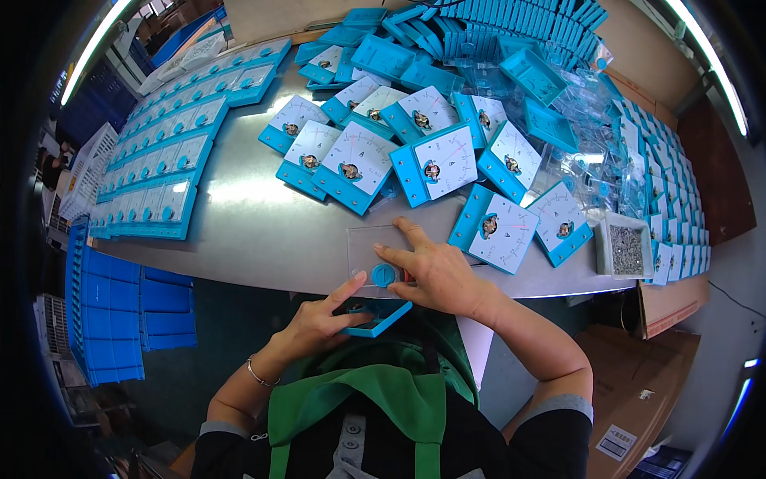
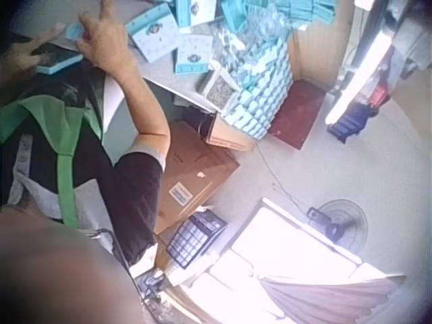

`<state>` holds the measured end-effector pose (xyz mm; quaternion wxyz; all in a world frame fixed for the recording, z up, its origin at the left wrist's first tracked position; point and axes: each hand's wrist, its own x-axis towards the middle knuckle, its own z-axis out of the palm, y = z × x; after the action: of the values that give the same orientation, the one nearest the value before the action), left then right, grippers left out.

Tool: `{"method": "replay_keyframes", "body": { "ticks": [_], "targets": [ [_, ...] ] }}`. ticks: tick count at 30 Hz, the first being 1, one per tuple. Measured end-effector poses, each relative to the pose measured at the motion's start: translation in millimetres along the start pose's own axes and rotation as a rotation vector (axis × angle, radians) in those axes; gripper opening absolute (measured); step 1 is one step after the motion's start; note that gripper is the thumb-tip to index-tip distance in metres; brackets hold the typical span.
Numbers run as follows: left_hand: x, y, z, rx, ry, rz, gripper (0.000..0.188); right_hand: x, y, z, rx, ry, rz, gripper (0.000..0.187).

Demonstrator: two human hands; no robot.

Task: Assembling analog panel meters by attaching components and covers.

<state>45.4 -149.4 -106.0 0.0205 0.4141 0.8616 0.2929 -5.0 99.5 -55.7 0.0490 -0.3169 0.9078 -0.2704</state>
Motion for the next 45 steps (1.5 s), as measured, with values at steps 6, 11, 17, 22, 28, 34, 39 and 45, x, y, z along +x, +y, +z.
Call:
{"method": "replay_keyframes", "body": {
  "ticks": [6,11,17,22,28,34,39,45],
  "targets": [
    [-36.0,-11.8,-10.3,-0.775,0.190,-0.156,0.027,1.4,-0.9,1.6,0.030,0.015,0.026,0.052],
    [-48.1,-4.2,-29.7,-1.508,0.559,-0.558,0.036,3.8,-2.4,1.4,0.082,0.068,0.057,0.053],
    [-27.7,-1.1,-26.1,-1.685,0.528,-0.637,0.042,12.9,-28.6,-31.1,0.373,0.079,0.089,0.055],
    [7.9,15.9,-20.0,-2.069,0.328,-0.499,0.052,18.5,-32.7,-26.2,0.406,0.041,0.015,0.056],
    [13.8,25.5,-13.4,-2.175,0.281,-0.491,0.053,15.6,-34.5,-29.3,0.419,-0.047,0.072,0.052],
    [16.0,28.6,-10.0,-2.186,0.281,-0.528,0.052,13.2,-30.3,-27.4,0.470,-0.108,0.131,0.052],
    [15.1,28.3,-8.3,-2.229,0.257,-0.510,0.054,12.9,-24.2,-24.4,0.497,-0.121,0.115,0.051],
    [12.2,29.2,-10.7,-2.207,0.270,-0.560,0.057,14.0,-23.0,-17.3,0.539,-0.129,0.080,0.050]
  ]
}}
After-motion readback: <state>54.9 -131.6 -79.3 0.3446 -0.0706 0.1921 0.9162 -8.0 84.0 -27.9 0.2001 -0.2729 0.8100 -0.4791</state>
